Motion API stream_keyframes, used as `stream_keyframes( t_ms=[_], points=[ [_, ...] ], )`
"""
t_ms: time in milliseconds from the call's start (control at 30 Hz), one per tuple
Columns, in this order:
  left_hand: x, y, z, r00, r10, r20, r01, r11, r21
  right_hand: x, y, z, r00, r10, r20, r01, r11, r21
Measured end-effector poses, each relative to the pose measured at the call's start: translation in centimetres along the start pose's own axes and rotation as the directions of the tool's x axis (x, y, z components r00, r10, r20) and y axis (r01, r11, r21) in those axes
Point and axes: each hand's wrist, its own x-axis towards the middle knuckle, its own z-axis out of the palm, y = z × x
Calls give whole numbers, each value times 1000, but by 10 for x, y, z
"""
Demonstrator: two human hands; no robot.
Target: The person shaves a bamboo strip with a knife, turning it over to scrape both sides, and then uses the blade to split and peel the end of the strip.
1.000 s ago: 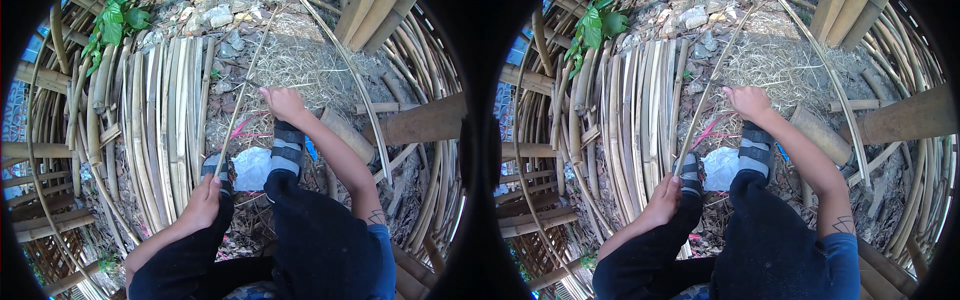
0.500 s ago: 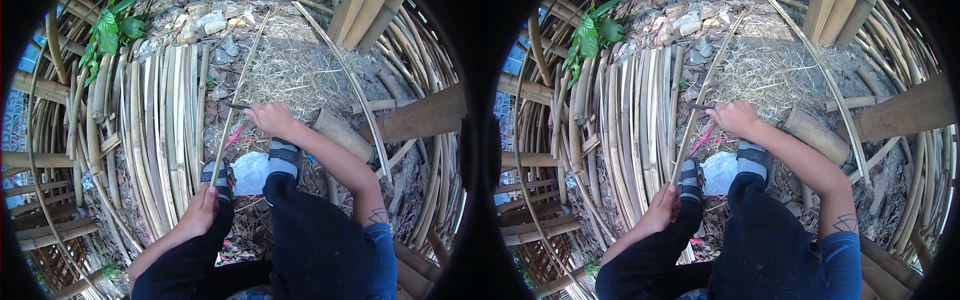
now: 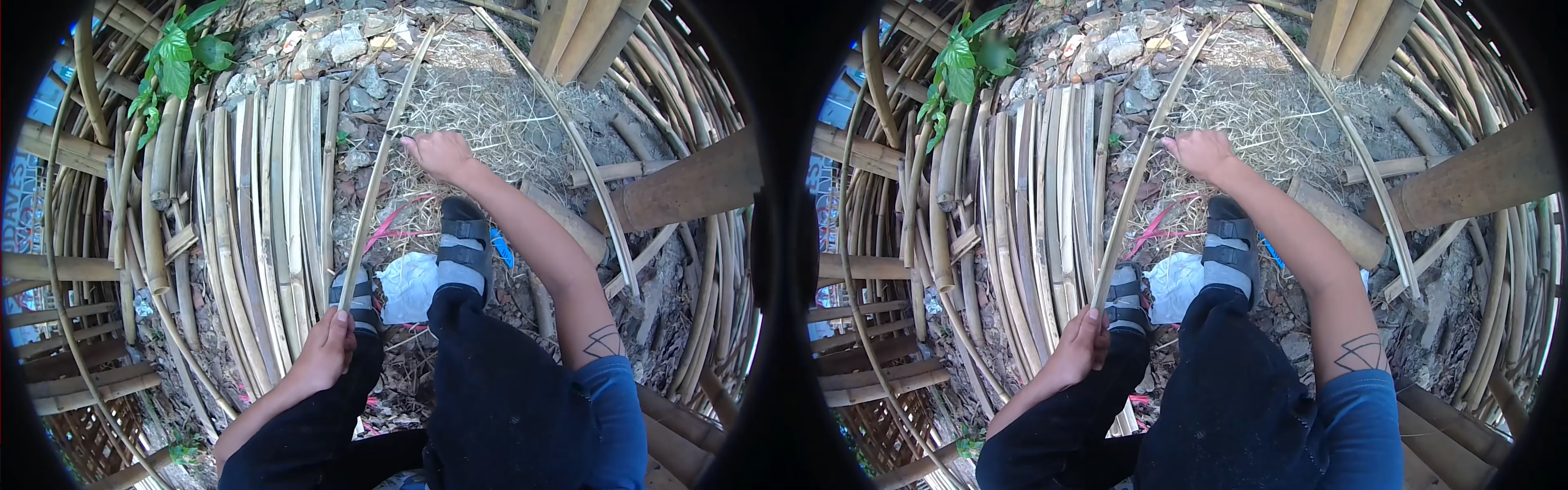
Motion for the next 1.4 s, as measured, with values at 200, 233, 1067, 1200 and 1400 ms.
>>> stream_keyframes(
  t_ms=[200, 233, 1067, 1200, 1400],
  points=[
    [-3, 1, 0, 1000, 0, 8, 0, 999, 43, 25, 21, 1, 996, 93, 9, -92, 992, -81],
    [-3, 1, 0, 1000, 11, 7, -11, 999, 46, 28, 24, -1, 996, 93, 10, -92, 992, -81],
    [-6, -9, -10, 996, -83, 24, 85, 992, -91, -42, -43, -10, 915, -404, -3, 404, 914, -35],
    [-7, -4, -9, 996, -88, -2, 88, 994, -60, 25, 36, -7, 995, 41, -90, -52, 991, -123],
    [-3, -7, -13, 988, -155, 27, 157, 973, -170, 25, 15, 2, 988, -24, -151, 8, 994, -108]
  ],
)
